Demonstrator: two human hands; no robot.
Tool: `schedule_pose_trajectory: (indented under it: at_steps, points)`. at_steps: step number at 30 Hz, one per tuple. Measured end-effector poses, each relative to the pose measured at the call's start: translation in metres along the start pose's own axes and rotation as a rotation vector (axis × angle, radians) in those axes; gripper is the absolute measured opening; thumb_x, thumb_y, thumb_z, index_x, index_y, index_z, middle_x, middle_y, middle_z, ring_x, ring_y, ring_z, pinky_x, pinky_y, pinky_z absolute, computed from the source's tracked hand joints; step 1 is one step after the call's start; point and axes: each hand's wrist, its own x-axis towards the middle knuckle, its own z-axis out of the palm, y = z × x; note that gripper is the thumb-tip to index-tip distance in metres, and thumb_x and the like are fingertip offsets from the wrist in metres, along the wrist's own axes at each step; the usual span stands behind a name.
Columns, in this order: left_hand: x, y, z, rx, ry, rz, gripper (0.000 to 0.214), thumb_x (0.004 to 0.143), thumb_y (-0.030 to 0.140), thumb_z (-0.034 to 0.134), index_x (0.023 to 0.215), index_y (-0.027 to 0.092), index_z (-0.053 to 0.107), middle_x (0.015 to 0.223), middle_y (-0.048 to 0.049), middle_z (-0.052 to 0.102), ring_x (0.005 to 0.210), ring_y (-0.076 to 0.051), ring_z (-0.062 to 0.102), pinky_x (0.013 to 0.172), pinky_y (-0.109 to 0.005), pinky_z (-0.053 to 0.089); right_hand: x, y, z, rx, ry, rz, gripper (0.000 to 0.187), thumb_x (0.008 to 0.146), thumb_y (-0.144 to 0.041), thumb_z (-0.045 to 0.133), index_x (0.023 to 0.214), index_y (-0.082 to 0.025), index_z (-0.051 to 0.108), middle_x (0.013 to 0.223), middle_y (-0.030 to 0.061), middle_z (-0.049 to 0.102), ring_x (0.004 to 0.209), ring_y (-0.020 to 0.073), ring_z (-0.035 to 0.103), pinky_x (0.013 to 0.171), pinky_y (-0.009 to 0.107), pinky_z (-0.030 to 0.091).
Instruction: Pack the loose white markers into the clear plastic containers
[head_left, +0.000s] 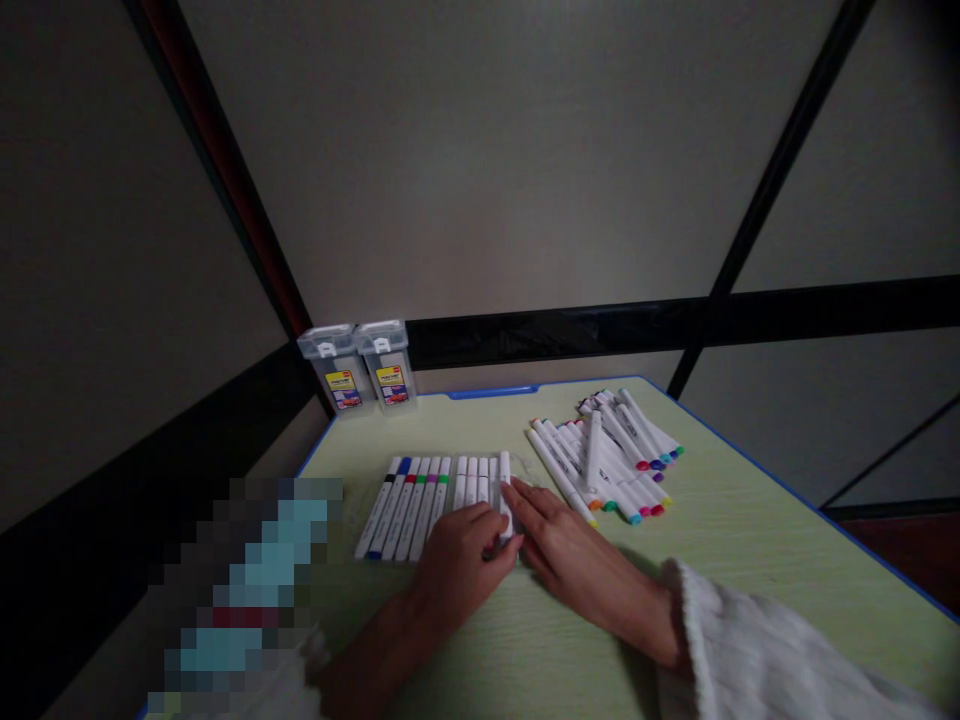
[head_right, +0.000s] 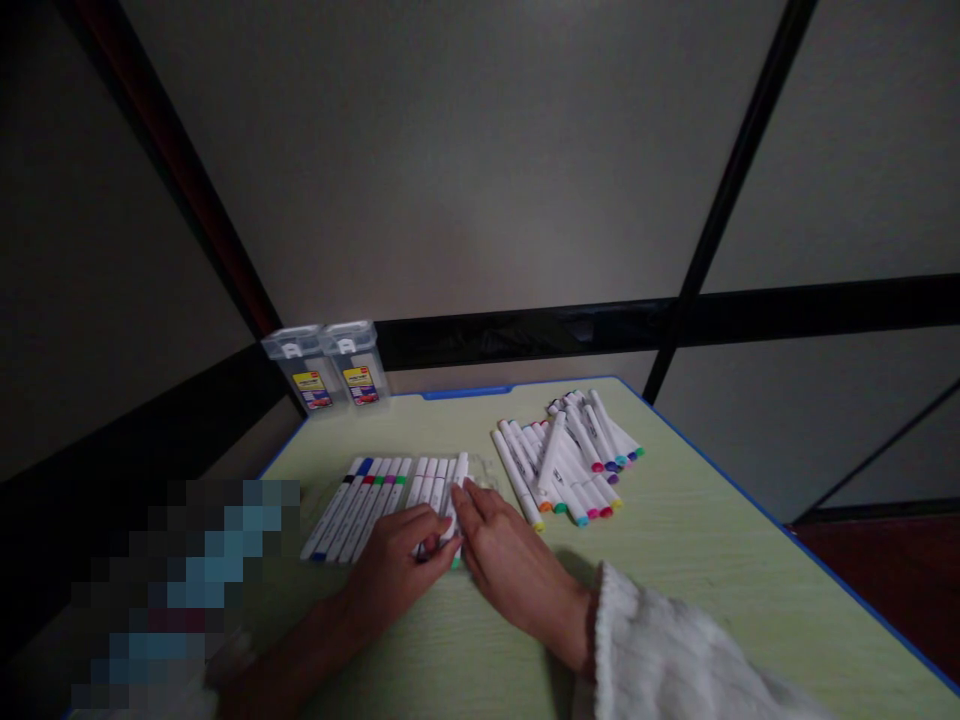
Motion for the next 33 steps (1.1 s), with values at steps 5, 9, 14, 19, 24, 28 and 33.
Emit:
schedule_pose_trajectory:
  at_steps: [5,9,14,19,24,28,33]
  points:
    - [0.000,0.000,0.002,-0.018,0.005,0.008,0.017,0.069,0.012,0.058,0.055,0.016,0.049,0.053,0.0038,0.046,0.051,-0.008,0.044,0.049,-0.020,0.033,0.000,-0.002,0.000,-0.020,0.009,0.021,0.051,0.078,-0.006,0.038,0.129,-0.003,0.035,0.125,0.0208,0.043,0.118,0.0250,0.040,0.097,0.039,0.037]
    - [0.000,0.001,0.003,-0.036,0.009,0.008,0.016,0.067,0.012,0.059,0.056,0.016,0.049,0.052,0.0040,0.046,0.050,-0.008,0.044,0.049,-0.020,0.032,0.000,-0.003,-0.001,-0.036,0.040,0.020,0.050,0.076,-0.006,0.041,0.126,-0.005,0.040,0.124,0.0208,0.043,0.116,0.0267,0.040,0.094,0.042,0.039]
    - [0.000,0.004,0.003,-0.060,-0.009,0.003,0.019,0.067,0.010,0.058,0.053,0.016,0.047,0.051,0.0048,0.045,0.049,-0.008,0.042,0.048,-0.020,0.031,0.001,-0.004,-0.003,-0.069,-0.001,0.001,0.049,0.074,-0.005,0.041,0.123,-0.002,0.044,0.124,0.0203,0.047,0.117,0.0258,0.041,0.098,0.041,0.035]
    - [0.000,0.004,0.003,-0.084,-0.016,-0.009,0.020,0.067,0.009,0.057,0.053,0.016,0.045,0.051,0.0048,0.044,0.049,-0.008,0.042,0.048,-0.019,0.031,0.002,-0.005,-0.007,-0.045,-0.024,0.011,0.052,0.071,-0.003,0.041,0.122,0.000,0.044,0.125,0.0216,0.046,0.119,0.0255,0.040,0.099,0.041,0.035]
    - [0.000,0.004,0.004,-0.076,-0.036,-0.009,0.020,0.064,0.008,0.063,0.055,0.015,0.047,0.052,0.0058,0.042,0.049,-0.007,0.041,0.048,-0.019,0.030,0.002,-0.001,-0.006,0.006,0.014,0.000,0.058,0.062,0.004,0.039,0.119,-0.003,0.047,0.122,0.0199,0.050,0.116,0.0240,0.044,0.097,0.039,0.038]
    - [0.000,0.003,0.005,-0.074,-0.037,-0.001,0.025,0.062,0.011,0.069,0.053,0.014,0.046,0.052,0.0062,0.041,0.049,-0.007,0.040,0.047,-0.019,0.028,0.002,0.003,-0.007,0.022,0.021,-0.012,0.058,0.059,0.005,0.039,0.115,-0.004,0.050,0.120,0.0199,0.052,0.113,0.0247,0.047,0.095,0.039,0.039]
    - [0.000,0.001,0.006,-0.114,-0.083,0.006,0.021,0.062,0.015,0.072,0.060,0.013,0.051,0.055,0.0057,0.044,0.051,-0.007,0.040,0.048,-0.019,0.029,0.004,0.006,-0.013,0.015,0.020,-0.056,0.060,0.058,0.005,0.039,0.115,-0.006,0.051,0.118,0.0181,0.054,0.113,0.0239,0.047,0.096,0.041,0.038]
